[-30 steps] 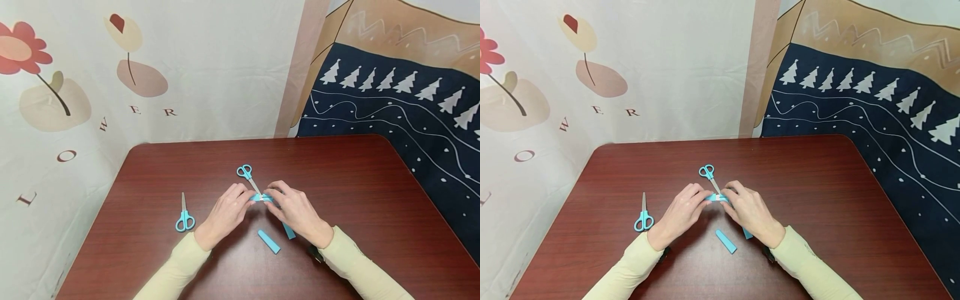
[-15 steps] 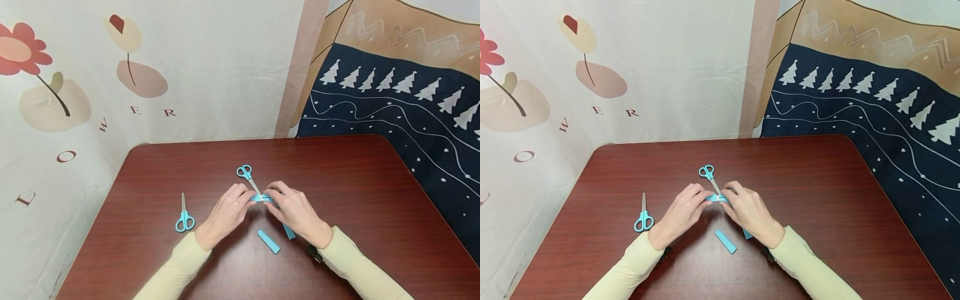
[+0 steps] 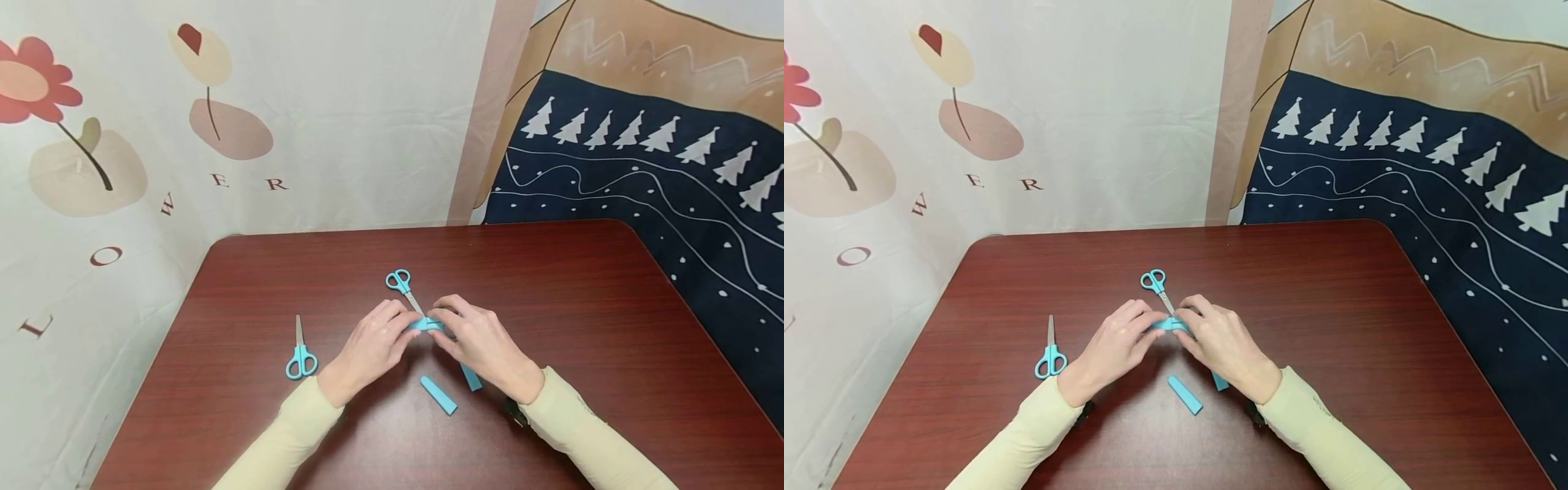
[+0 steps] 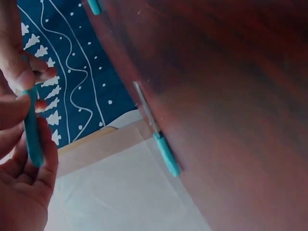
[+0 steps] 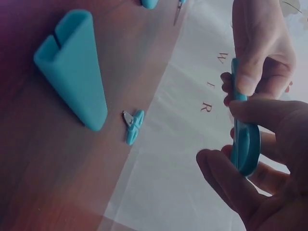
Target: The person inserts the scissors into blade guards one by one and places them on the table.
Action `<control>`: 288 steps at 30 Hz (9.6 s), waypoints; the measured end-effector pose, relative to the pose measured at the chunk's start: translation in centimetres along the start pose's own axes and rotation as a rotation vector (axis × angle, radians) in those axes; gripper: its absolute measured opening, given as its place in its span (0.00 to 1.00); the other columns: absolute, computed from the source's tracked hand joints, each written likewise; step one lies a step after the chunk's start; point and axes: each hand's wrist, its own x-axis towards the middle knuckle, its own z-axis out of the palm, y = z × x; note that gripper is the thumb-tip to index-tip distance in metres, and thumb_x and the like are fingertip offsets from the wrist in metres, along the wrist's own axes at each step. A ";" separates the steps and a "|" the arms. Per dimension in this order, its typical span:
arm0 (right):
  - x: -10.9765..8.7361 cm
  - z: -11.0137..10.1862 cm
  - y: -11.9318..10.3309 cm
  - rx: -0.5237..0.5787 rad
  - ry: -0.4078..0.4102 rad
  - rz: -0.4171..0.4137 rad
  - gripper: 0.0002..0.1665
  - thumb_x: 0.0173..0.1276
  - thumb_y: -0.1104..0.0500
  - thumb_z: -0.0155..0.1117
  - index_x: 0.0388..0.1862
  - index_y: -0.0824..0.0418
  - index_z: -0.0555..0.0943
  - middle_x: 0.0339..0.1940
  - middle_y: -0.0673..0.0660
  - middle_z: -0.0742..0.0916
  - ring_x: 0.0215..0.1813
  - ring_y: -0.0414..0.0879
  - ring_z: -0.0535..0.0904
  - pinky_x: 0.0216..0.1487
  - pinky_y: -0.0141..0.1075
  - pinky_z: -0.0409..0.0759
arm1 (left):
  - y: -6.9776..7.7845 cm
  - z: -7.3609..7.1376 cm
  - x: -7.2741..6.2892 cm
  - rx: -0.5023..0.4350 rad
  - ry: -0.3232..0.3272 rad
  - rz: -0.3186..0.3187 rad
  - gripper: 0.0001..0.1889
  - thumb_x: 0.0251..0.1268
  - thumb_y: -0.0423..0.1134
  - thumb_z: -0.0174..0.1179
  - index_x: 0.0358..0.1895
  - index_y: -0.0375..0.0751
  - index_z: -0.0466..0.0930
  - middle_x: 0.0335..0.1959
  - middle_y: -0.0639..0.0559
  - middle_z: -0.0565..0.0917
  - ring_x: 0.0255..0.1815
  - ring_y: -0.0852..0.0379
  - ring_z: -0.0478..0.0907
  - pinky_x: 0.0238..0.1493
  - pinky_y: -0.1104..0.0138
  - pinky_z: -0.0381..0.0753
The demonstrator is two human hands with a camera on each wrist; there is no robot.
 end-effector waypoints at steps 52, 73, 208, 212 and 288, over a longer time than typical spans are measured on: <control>0.1 -0.3 1.9 0.033 -0.090 0.049 0.36 0.63 0.42 0.72 0.68 0.52 0.75 0.71 0.50 0.77 0.60 0.45 0.83 0.31 0.34 0.82 | -3.1 -2.4 -3.1 -0.079 -0.098 -0.379 0.11 0.52 0.38 0.76 0.38 0.49 0.87 0.31 0.59 0.78 0.34 0.60 0.74 0.35 0.67 0.76; -3.2 -2.7 5.3 -0.011 -0.197 0.260 0.34 0.68 0.38 0.64 0.69 0.51 0.76 0.72 0.52 0.76 0.68 0.51 0.76 0.54 0.50 0.84 | -15.9 -4.6 -2.5 -0.258 -0.363 -0.489 0.08 0.56 0.38 0.74 0.39 0.53 0.89 0.35 0.58 0.82 0.33 0.58 0.73 0.38 0.66 0.74; -3.2 -0.6 4.9 -0.010 -0.226 0.188 0.32 0.69 0.40 0.63 0.66 0.54 0.78 0.71 0.54 0.77 0.68 0.52 0.76 0.69 0.54 0.73 | -10.5 -8.6 -12.8 -0.006 -0.429 -0.474 0.18 0.46 0.44 0.78 0.41 0.45 0.85 0.38 0.56 0.78 0.39 0.58 0.71 0.42 0.64 0.73; -3.3 -0.6 4.8 -0.015 -0.242 0.196 0.31 0.69 0.40 0.63 0.66 0.54 0.78 0.71 0.54 0.77 0.68 0.52 0.76 0.69 0.54 0.73 | -10.6 -8.5 -12.3 -0.031 -0.445 -0.464 0.14 0.48 0.41 0.76 0.39 0.47 0.84 0.37 0.58 0.77 0.39 0.58 0.71 0.42 0.63 0.73; -4.8 -2.5 5.4 0.287 -0.266 0.008 0.16 0.65 0.58 0.71 0.50 0.43 0.83 0.45 0.35 0.84 0.43 0.27 0.80 0.46 0.25 0.82 | -6.2 -6.6 -7.3 -0.079 -0.228 -0.307 0.08 0.62 0.40 0.67 0.40 0.52 0.78 0.33 0.68 0.75 0.36 0.68 0.68 0.38 0.69 0.74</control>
